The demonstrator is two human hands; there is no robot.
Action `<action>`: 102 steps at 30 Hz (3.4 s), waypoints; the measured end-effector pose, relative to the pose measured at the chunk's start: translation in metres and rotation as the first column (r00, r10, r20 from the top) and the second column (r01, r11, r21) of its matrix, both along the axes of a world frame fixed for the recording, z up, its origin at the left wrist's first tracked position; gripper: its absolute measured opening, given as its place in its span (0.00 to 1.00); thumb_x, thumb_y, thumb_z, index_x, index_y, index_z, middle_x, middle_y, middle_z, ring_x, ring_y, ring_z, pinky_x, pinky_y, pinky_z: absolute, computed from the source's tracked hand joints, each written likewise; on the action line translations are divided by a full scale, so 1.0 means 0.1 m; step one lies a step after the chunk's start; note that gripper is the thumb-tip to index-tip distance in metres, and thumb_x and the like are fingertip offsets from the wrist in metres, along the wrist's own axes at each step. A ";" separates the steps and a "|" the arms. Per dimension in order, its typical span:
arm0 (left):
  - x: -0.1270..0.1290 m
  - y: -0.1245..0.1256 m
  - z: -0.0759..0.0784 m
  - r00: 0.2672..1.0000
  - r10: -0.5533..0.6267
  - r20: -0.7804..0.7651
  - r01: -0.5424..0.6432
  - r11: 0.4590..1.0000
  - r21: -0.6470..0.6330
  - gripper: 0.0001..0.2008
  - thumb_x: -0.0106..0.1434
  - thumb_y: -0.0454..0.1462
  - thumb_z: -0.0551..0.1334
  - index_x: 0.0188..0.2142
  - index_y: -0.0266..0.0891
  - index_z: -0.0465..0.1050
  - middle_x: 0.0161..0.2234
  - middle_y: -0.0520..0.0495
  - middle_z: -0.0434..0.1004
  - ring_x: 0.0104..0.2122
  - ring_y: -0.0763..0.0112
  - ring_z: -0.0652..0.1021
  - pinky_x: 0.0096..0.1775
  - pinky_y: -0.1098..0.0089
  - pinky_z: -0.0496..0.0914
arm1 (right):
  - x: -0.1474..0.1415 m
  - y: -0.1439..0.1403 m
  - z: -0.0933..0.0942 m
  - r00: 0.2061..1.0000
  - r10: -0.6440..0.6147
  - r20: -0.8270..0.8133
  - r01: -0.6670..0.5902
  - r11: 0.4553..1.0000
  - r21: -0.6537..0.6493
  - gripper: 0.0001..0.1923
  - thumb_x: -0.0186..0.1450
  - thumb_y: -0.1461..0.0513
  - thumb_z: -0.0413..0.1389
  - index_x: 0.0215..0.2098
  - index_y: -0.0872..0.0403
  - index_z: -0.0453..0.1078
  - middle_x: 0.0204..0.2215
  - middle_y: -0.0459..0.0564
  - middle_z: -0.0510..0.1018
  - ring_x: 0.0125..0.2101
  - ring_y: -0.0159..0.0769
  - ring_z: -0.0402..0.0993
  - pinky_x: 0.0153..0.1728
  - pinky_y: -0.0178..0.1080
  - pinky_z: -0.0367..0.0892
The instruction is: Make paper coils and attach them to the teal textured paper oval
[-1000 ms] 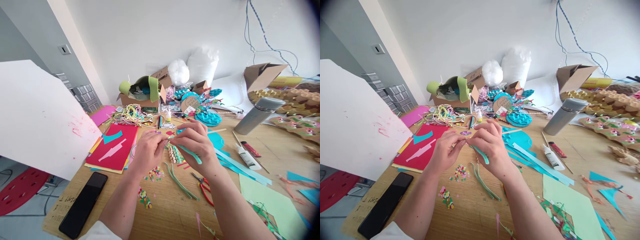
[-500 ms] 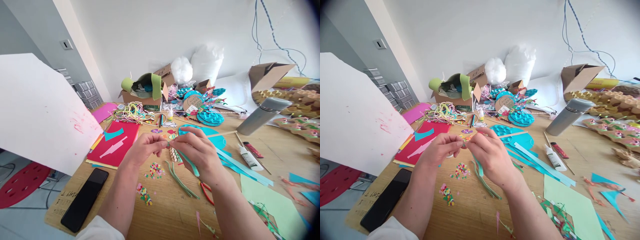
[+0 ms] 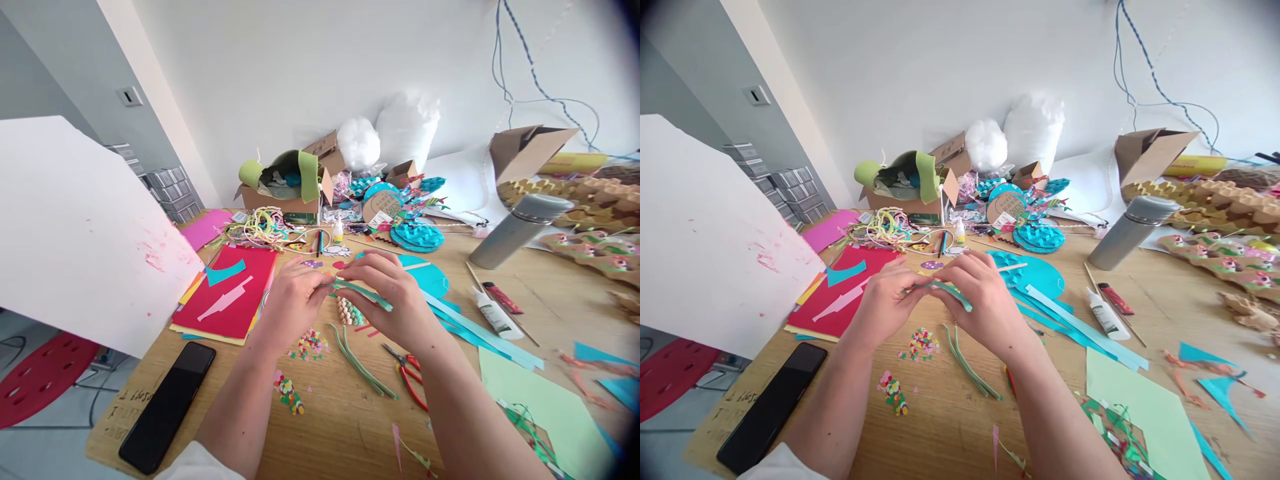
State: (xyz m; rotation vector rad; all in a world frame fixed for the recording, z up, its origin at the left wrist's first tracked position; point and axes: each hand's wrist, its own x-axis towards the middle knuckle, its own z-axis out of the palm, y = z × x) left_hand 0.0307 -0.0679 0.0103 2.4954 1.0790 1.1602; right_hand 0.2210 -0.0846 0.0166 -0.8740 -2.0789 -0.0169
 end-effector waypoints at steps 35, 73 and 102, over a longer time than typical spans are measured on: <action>-0.11 -0.01 0.17 0.817 0.065 0.574 0.455 0.539 -0.709 0.14 0.52 0.44 0.69 0.28 0.34 0.75 0.18 0.52 0.70 0.19 0.77 0.69 0.23 0.74 0.61 | -0.08 -0.13 0.05 0.991 -0.051 0.120 0.018 0.965 0.262 0.12 0.64 0.71 0.55 0.38 0.48 0.70 0.33 0.47 0.76 0.48 0.44 0.65 0.58 0.58 0.54; 0.02 -0.06 0.05 0.998 0.046 0.052 -0.038 0.989 -0.145 0.12 0.69 0.36 0.54 0.43 0.38 0.76 0.33 0.44 0.80 0.34 0.66 0.78 0.38 0.67 0.69 | -0.02 -0.01 0.00 1.000 -0.021 -0.006 0.022 0.987 0.162 0.11 0.62 0.73 0.55 0.36 0.51 0.70 0.35 0.49 0.77 0.41 0.40 0.72 0.47 0.49 0.64; -0.10 -0.01 0.10 0.945 -0.053 0.322 0.194 0.886 -0.422 0.13 0.62 0.39 0.64 0.45 0.38 0.77 0.33 0.47 0.81 0.31 0.70 0.78 0.35 0.69 0.71 | -0.10 -0.04 -0.10 0.996 -0.070 0.062 0.052 0.963 0.264 0.09 0.63 0.73 0.57 0.35 0.54 0.66 0.37 0.51 0.76 0.35 0.36 0.70 0.38 0.43 0.60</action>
